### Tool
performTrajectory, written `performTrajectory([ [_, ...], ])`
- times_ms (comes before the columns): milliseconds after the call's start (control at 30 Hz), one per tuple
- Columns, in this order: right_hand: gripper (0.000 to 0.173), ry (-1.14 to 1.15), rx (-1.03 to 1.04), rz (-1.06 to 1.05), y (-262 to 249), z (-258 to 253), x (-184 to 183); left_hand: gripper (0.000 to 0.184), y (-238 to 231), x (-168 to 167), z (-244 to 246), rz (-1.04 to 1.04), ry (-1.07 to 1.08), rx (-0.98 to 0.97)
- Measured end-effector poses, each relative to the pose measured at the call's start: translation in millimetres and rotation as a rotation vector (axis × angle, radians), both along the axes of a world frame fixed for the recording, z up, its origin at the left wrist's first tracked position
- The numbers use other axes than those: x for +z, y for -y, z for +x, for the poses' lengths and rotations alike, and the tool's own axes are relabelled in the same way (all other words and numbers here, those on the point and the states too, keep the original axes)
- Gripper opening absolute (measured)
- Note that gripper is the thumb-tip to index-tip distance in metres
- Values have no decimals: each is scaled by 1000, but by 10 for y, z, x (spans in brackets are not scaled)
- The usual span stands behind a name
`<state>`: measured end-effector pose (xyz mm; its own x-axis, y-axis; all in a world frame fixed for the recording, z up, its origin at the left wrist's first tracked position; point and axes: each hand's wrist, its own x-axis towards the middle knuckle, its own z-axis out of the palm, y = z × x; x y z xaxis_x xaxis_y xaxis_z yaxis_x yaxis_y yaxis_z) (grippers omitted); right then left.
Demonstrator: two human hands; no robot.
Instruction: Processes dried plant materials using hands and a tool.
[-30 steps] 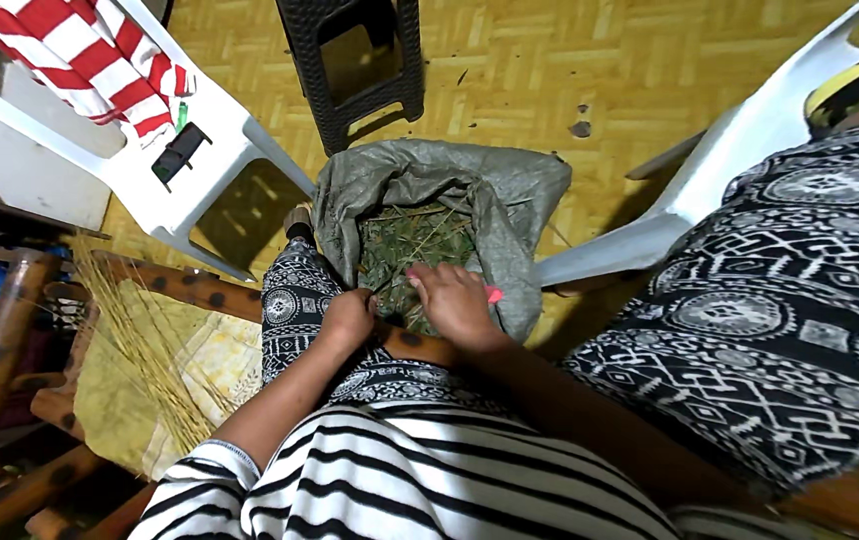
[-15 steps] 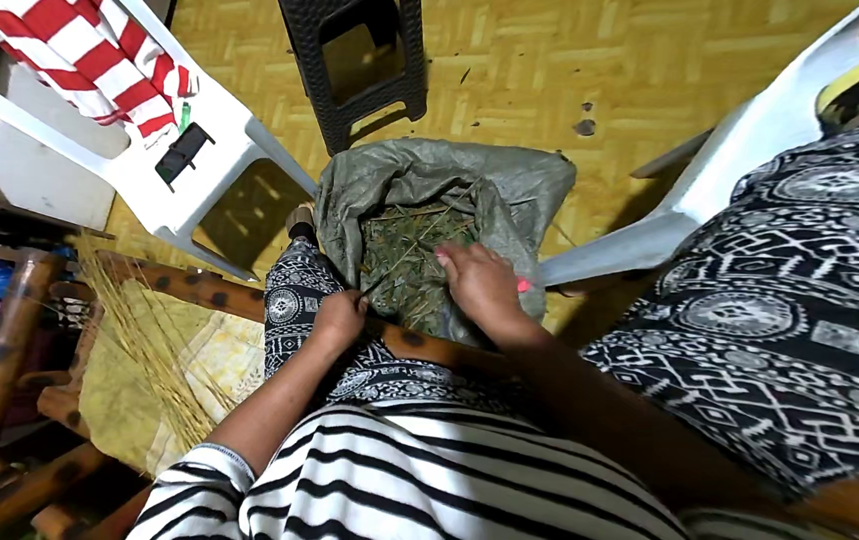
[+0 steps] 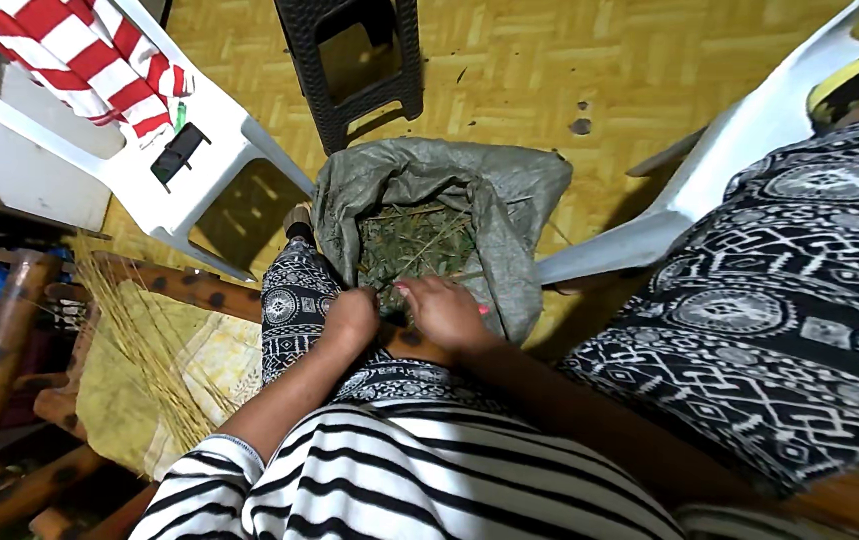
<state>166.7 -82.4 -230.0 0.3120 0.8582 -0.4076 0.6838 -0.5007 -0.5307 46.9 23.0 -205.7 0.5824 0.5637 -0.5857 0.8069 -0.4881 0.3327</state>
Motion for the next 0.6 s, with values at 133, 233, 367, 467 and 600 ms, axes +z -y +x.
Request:
performTrajectory([
  [133,38,81,1,34,18,6,-31,27,64,-81,-55,152,33,-102],
  [233,36,127,-19,72,29,35,-77,29,74,-75,-78,172,27,-118],
  [367,37,160,-29,90,31,58,-110,28,53,-80,-123,180,3,-120],
  [467,36,175,-51,85,30,104,-144,27,39,-87,-163,186,16,-109],
  [600,37,175,-168,64,47,318,-180,27,-23,-54,-214,104,16,-46],
])
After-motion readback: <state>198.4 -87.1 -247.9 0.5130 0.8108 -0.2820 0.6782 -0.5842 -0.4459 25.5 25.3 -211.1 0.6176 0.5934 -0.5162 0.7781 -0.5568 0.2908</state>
